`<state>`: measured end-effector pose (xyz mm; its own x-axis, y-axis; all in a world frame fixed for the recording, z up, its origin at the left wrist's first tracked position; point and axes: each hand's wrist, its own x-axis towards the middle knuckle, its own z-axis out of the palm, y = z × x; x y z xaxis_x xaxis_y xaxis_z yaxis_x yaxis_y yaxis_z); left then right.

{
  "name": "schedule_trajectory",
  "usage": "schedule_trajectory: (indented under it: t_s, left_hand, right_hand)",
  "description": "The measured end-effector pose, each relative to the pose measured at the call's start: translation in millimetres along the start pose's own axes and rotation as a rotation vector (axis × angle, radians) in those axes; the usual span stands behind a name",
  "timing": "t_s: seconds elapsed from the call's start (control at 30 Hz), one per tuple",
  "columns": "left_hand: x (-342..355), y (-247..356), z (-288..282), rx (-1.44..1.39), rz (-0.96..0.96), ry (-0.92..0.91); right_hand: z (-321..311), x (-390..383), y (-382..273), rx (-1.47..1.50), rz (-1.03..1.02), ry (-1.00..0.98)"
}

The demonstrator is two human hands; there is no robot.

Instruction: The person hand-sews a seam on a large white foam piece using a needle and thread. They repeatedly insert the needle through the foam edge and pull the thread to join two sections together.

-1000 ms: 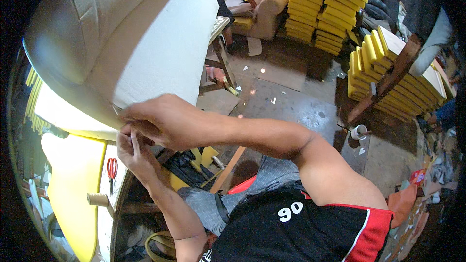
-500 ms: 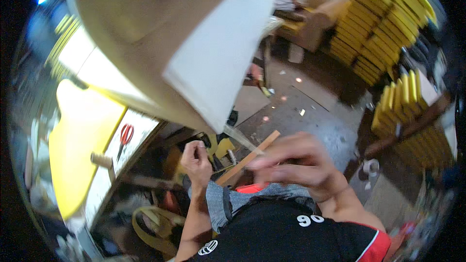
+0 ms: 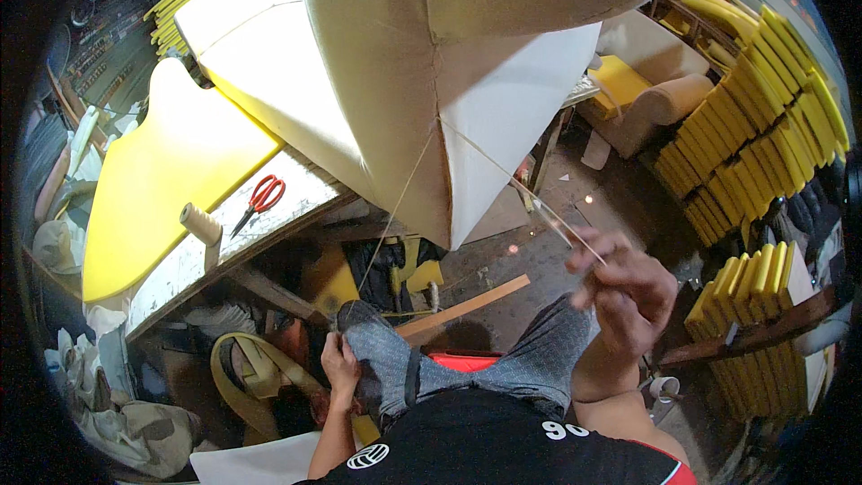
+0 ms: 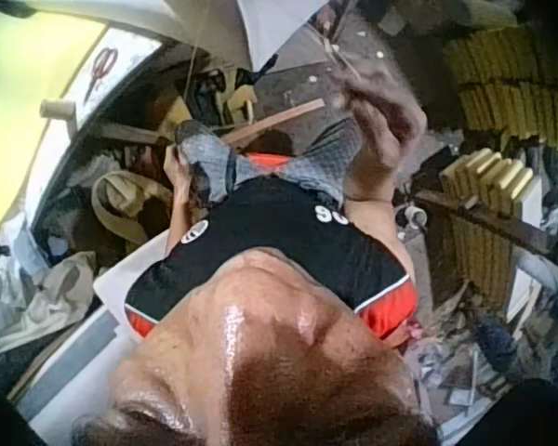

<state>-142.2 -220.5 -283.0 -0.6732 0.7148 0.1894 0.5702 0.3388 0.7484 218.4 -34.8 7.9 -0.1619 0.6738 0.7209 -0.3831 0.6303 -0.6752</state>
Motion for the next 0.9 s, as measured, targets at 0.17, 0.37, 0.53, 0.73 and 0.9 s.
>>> schedule_trajectory:
  t_s: [0.17,0.37,0.53,0.73,0.9]
  left_hand:
    - [-62.4,-119.3,-12.9,0.233,-0.294,0.036]
    - [-147.4,-195.8,-41.6,0.495,-0.597,-0.072]
    - [-179.7,-221.8,-57.2,0.486,-0.734,-0.158]
    - [-153.7,-232.1,-47.6,0.385,-0.536,0.060]
    - [-33.1,-109.7,-33.1,-0.050,-0.249,0.075]
  right_hand:
    - [34.1,27.4,30.2,-0.351,-0.095,-0.057]
    - [84.3,21.4,73.4,0.231,0.559,-0.196]
    - [110.2,21.0,77.3,0.545,0.559,-0.172]
    - [90.9,19.8,55.2,0.433,0.729,-0.211]
    - [71.8,14.2,88.6,-0.103,0.484,-0.226]
